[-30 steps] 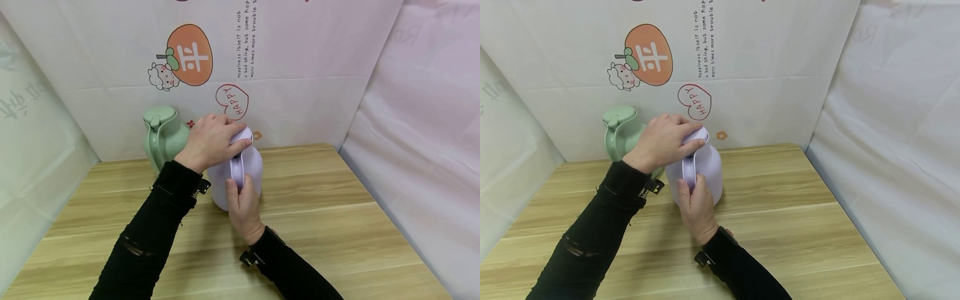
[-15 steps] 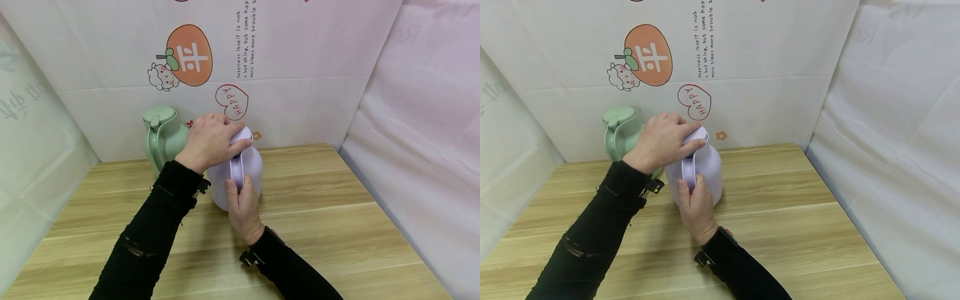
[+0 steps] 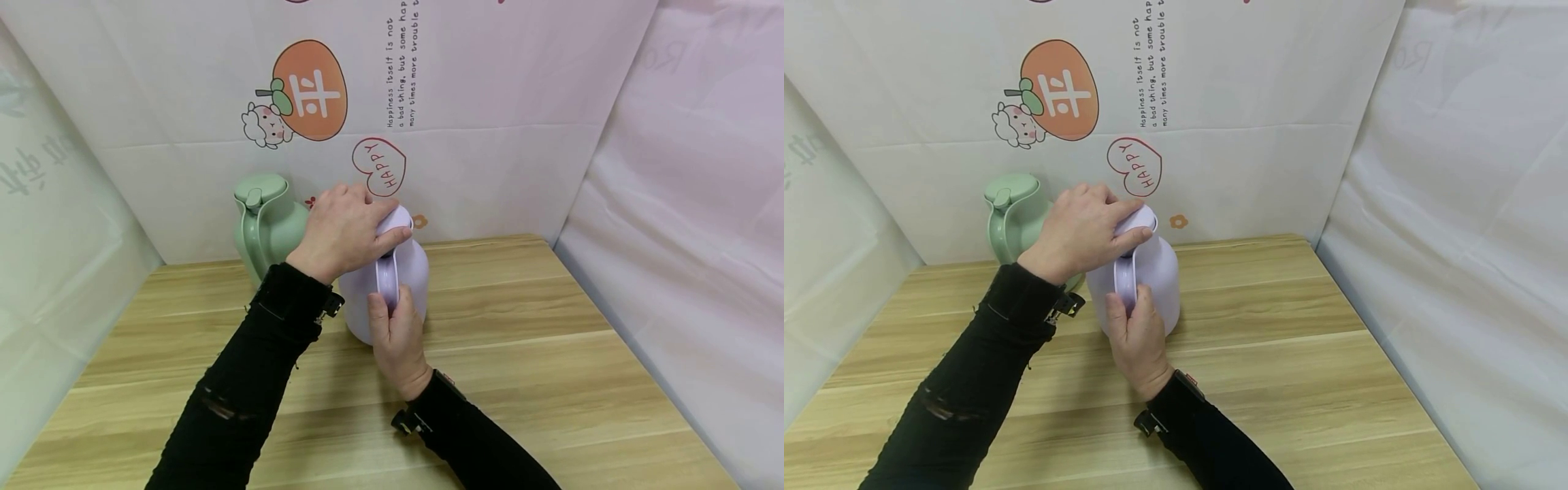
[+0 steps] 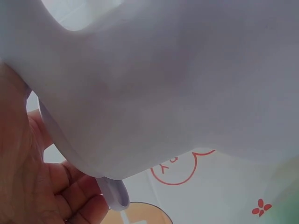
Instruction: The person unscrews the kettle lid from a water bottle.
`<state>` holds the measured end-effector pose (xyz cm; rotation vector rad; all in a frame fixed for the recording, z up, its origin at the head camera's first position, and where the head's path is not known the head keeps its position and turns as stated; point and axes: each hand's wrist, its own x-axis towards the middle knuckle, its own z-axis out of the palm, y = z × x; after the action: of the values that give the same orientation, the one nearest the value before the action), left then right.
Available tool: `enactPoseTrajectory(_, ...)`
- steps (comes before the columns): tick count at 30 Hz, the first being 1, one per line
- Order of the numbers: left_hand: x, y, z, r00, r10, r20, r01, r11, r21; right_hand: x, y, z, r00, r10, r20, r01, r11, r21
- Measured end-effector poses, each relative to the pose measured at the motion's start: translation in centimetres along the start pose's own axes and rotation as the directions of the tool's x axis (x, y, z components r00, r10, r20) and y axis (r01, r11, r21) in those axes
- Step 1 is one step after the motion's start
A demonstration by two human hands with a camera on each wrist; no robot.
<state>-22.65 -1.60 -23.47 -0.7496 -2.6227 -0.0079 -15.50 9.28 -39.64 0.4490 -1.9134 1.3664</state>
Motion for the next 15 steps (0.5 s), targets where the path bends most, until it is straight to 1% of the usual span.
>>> enactPoseTrajectory(5,0.00,-0.05,0.09,1.000,-0.005,-0.008,0.005,1.000,-0.005,0.01,0.02,-0.01,1.000,-0.001,0.000,0.001,1.000,-0.003)
enactPoseTrajectory(10,0.05,-0.26,0.34,1.000,0.008,-0.021,-0.008,1.000,-0.014,0.06,-0.02,-0.01,1.000,0.001,0.001,-0.001,1.000,0.000)
enactPoseTrajectory(15,0.17,-0.46,0.65,1.000,0.012,-0.007,-0.013,0.997,-0.076,0.09,-0.08,-0.02,1.000,0.004,0.001,-0.004,1.000,0.005)
